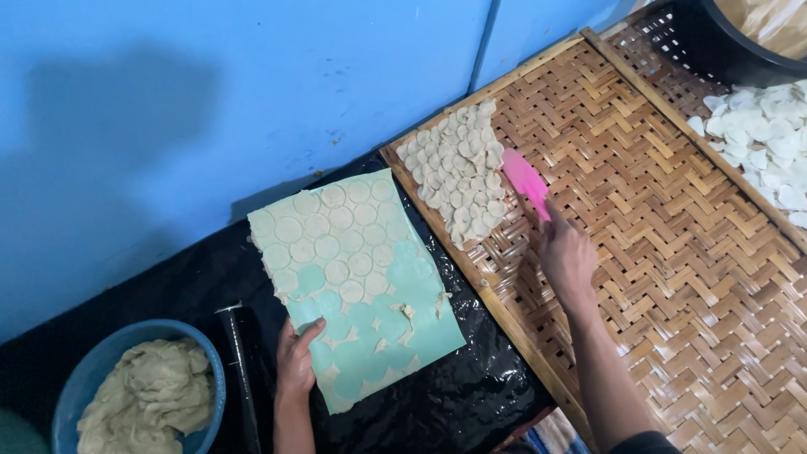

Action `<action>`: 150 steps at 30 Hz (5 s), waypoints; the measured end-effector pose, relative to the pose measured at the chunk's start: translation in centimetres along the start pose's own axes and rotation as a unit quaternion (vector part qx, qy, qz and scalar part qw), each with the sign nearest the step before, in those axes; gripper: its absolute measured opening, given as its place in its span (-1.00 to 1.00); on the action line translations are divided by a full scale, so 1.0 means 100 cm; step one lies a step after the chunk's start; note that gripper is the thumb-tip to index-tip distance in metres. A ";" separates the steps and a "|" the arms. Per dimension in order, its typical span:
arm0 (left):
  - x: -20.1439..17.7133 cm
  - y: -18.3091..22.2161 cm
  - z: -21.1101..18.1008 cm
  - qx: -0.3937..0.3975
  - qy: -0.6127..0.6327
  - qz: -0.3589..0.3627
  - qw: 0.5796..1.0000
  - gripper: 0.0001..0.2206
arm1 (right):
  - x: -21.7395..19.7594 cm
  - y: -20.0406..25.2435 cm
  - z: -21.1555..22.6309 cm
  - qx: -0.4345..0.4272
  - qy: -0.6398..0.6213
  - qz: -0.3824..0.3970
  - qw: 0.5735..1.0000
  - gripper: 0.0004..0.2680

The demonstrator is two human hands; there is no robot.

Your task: Manually separating small circular dough pieces from a stencil/sheet using a spatula and placing them onto a bamboo tray.

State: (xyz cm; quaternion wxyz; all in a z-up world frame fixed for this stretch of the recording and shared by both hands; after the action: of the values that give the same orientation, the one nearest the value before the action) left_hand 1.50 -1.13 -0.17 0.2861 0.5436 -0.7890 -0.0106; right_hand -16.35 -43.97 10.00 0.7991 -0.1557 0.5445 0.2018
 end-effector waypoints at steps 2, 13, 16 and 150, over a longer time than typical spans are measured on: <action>0.001 0.000 -0.001 -0.002 0.006 -0.002 1.000 -0.46 | 0.007 0.006 -0.007 -0.034 0.033 -0.040 0.998 -0.68; -0.002 0.000 0.000 0.000 0.002 0.004 1.000 -0.50 | 0.021 0.095 0.018 -0.091 -0.187 0.126 0.970 -0.70; -0.001 0.001 -0.001 0.005 0.010 0.010 1.000 -0.51 | 0.020 0.116 0.042 -0.167 -0.167 0.128 0.963 -0.68; 0.003 0.006 -0.005 -0.020 -0.003 0.003 1.000 -0.51 | 0.081 0.108 0.031 -0.041 -0.274 0.261 0.925 -0.66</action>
State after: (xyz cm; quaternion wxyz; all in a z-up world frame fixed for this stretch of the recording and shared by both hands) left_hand 1.15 -1.03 0.53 0.2945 0.5355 -0.7911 -0.0269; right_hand -16.54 -31.94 3.24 0.8289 0.0208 0.3170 0.4604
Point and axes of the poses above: each hand's wrist, its own y-axis away from the middle knuckle, its own x-axis out of the palm, z = x × y, the point moved 2 cm from there along -y, towards the middle knuckle, and after that the axes turned 2 degrees about x, right-handed, at the moved point
